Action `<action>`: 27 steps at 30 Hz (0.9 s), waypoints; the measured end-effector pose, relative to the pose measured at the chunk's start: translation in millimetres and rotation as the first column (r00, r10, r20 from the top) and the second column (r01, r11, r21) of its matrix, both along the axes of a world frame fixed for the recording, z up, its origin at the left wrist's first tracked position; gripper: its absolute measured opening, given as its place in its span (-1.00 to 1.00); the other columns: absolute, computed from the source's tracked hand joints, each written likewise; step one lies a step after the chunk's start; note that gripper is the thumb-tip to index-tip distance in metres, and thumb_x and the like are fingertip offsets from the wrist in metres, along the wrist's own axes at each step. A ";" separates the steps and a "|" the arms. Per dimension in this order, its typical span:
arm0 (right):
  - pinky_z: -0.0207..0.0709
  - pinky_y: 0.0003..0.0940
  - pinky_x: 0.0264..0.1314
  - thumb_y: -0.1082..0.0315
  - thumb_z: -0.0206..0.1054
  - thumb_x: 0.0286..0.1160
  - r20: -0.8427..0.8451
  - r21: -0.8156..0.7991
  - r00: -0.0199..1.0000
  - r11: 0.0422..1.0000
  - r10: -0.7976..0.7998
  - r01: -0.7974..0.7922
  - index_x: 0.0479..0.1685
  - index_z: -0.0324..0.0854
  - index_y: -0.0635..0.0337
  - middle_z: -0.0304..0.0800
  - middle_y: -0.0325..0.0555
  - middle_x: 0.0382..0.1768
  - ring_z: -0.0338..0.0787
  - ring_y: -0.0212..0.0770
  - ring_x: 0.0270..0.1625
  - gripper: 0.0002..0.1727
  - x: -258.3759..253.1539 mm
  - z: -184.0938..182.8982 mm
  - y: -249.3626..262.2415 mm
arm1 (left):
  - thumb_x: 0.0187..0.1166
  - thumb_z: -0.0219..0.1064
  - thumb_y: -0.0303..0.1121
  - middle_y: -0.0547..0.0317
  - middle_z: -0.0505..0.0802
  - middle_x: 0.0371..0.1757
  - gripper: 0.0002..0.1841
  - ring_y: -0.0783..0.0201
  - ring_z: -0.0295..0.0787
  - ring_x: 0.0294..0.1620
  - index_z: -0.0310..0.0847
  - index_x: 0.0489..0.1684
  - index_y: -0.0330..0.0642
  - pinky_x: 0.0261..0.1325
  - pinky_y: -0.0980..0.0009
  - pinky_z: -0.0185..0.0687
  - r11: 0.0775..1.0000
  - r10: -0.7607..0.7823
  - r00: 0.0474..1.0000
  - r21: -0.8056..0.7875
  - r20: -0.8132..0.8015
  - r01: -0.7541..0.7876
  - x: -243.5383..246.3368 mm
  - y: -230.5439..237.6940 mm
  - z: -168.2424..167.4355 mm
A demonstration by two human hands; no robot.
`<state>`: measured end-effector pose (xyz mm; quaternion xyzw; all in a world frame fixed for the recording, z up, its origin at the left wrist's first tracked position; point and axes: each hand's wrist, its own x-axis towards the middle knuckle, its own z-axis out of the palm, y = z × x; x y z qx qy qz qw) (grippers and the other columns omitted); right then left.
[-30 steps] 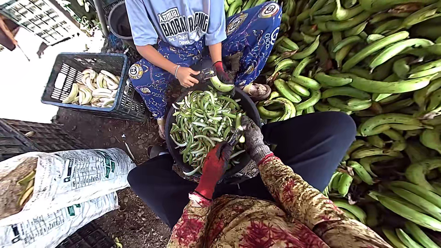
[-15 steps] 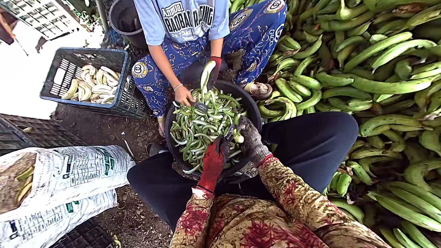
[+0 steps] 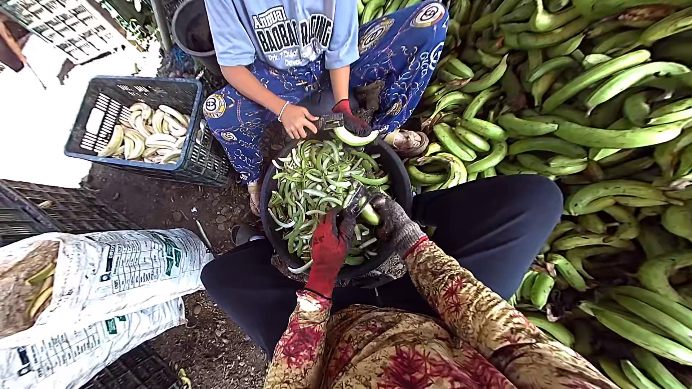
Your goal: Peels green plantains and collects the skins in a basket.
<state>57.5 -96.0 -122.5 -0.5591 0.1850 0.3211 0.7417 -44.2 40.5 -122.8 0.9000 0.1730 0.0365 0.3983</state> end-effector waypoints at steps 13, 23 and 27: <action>0.65 -0.25 -0.07 0.18 0.08 0.82 0.019 -0.078 0.998 0.995 -0.067 0.068 0.41 0.47 0.10 0.67 -0.08 -0.03 0.69 -0.25 -0.11 -0.66 -8.6 9.2 13.2 | 0.68 0.13 -0.10 -0.23 0.80 0.25 -0.51 -0.23 0.78 0.19 0.64 0.49 -0.07 0.20 -0.20 0.64 0.985 0.017 0.998 0.172 0.056 -0.027 -5.4 -12.7 -1.2; 0.70 -0.17 -0.18 0.17 0.06 0.83 0.071 -0.093 0.995 0.992 -0.074 0.081 0.50 0.43 0.11 0.69 0.01 -0.05 0.74 -0.15 -0.19 -0.60 -4.6 3.7 5.7 | 0.72 0.12 -0.11 -0.20 0.81 0.22 -0.53 -0.22 0.77 0.19 0.62 0.54 0.01 0.20 -0.22 0.60 0.976 0.040 0.998 0.213 0.039 -0.048 11.1 -16.3 -2.0; 0.69 -0.07 0.06 0.12 0.01 0.84 0.190 -0.270 0.962 0.952 0.198 -0.142 0.57 0.45 0.17 0.74 0.11 0.11 0.78 -0.09 0.00 -0.51 -9.0 8.1 -1.1 | 0.82 0.01 -0.09 -0.17 0.80 0.27 -0.53 -0.14 0.78 0.22 0.57 0.57 0.01 0.27 -0.19 0.61 0.997 -0.005 0.996 0.080 -0.087 0.012 17.2 1.2 3.9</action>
